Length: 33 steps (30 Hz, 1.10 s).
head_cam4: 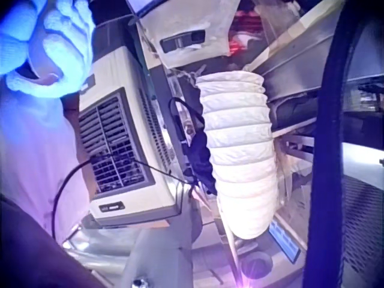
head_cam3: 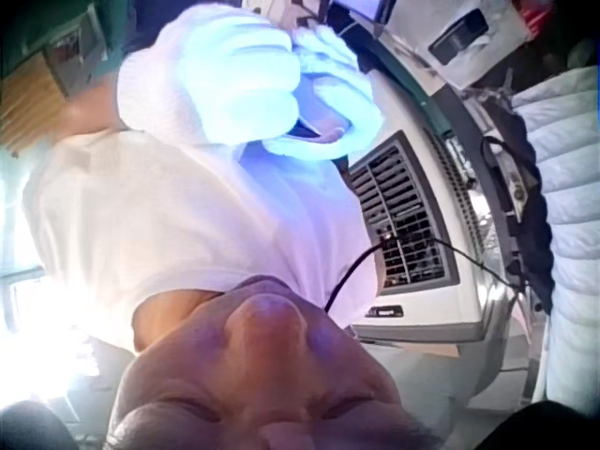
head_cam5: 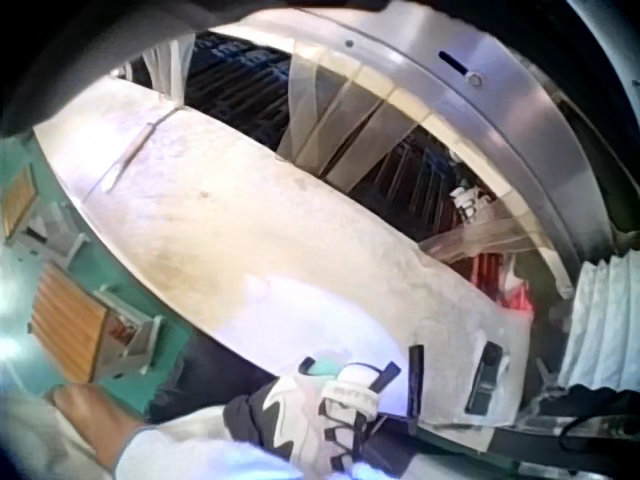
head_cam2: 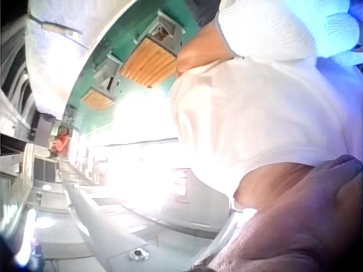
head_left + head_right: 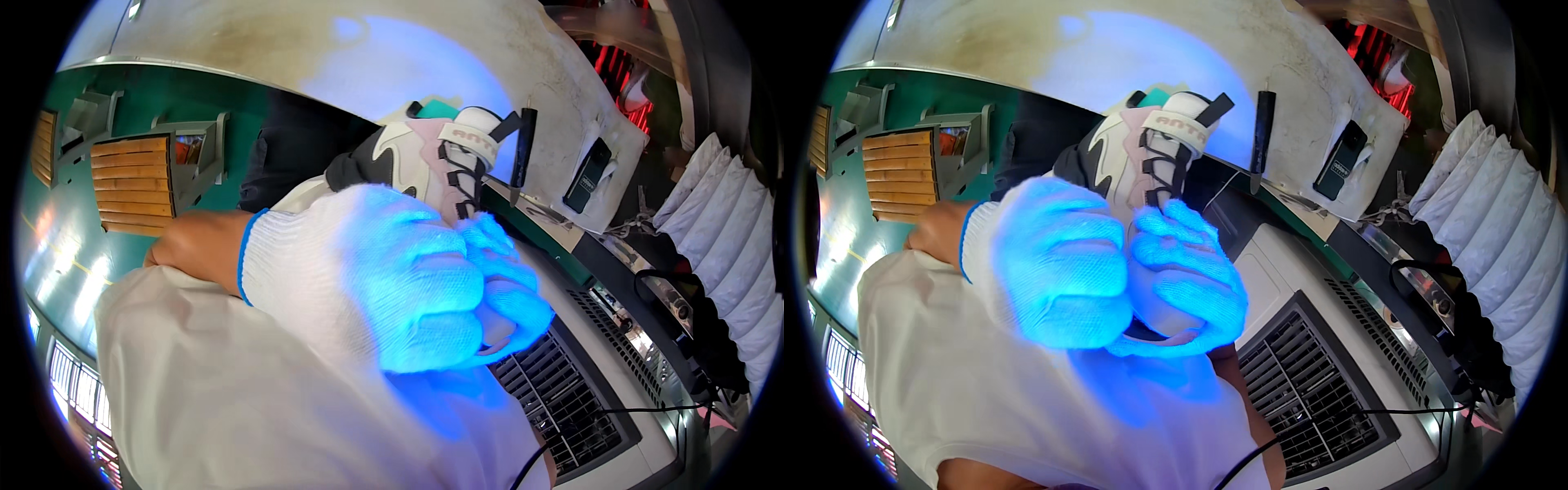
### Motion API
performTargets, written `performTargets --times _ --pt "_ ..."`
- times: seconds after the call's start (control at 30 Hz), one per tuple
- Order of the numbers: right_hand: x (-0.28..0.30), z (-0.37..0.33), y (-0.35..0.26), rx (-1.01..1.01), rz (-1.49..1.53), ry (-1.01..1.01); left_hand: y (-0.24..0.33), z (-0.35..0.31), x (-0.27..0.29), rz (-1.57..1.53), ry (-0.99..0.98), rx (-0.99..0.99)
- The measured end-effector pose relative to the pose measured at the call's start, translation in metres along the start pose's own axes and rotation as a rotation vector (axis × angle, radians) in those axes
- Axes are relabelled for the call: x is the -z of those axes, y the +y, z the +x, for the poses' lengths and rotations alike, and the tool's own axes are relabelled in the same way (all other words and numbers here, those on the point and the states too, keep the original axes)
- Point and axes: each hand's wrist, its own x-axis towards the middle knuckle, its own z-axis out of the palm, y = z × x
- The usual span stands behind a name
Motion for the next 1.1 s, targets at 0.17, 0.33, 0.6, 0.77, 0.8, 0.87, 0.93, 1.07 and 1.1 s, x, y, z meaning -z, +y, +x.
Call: performTargets --times 0.17,0.33,0.6,0.77,0.8,0.87,0.93,1.07,1.1 --pt "0.010 -0.007 0.002 -0.020 0.007 0.048 -0.018 0.026 -0.008 -0.080 -0.129 0.332" --pt "0.015 -0.012 -0.001 -0.024 0.011 0.080 -0.006 0.035 -0.022 -0.094 -0.137 0.544" --pt "0.016 -0.009 -0.008 -0.044 -0.031 0.043 -0.005 0.023 -0.033 -0.029 -0.135 0.409" --pt "0.020 0.005 -0.017 -0.064 -0.026 -0.051 -0.005 0.015 -0.030 -0.027 -0.126 0.423" --pt "0.021 0.007 -0.018 -0.071 -0.026 -0.067 -0.005 0.015 -0.029 -0.046 -0.102 0.401" --pt "0.020 0.016 -0.023 -0.093 -0.032 -0.104 -0.008 0.012 -0.018 -0.091 -0.049 0.356" --pt "0.020 0.022 -0.026 -0.119 -0.041 -0.135 -0.012 0.004 -0.012 -0.053 0.002 0.293" --pt "0.016 0.028 -0.033 -0.228 -0.036 -0.142 -0.024 -0.034 -0.007 -0.048 0.223 0.389" --pt "0.016 0.030 -0.036 -0.278 -0.027 -0.127 -0.030 -0.050 -0.006 -0.001 0.254 0.440"
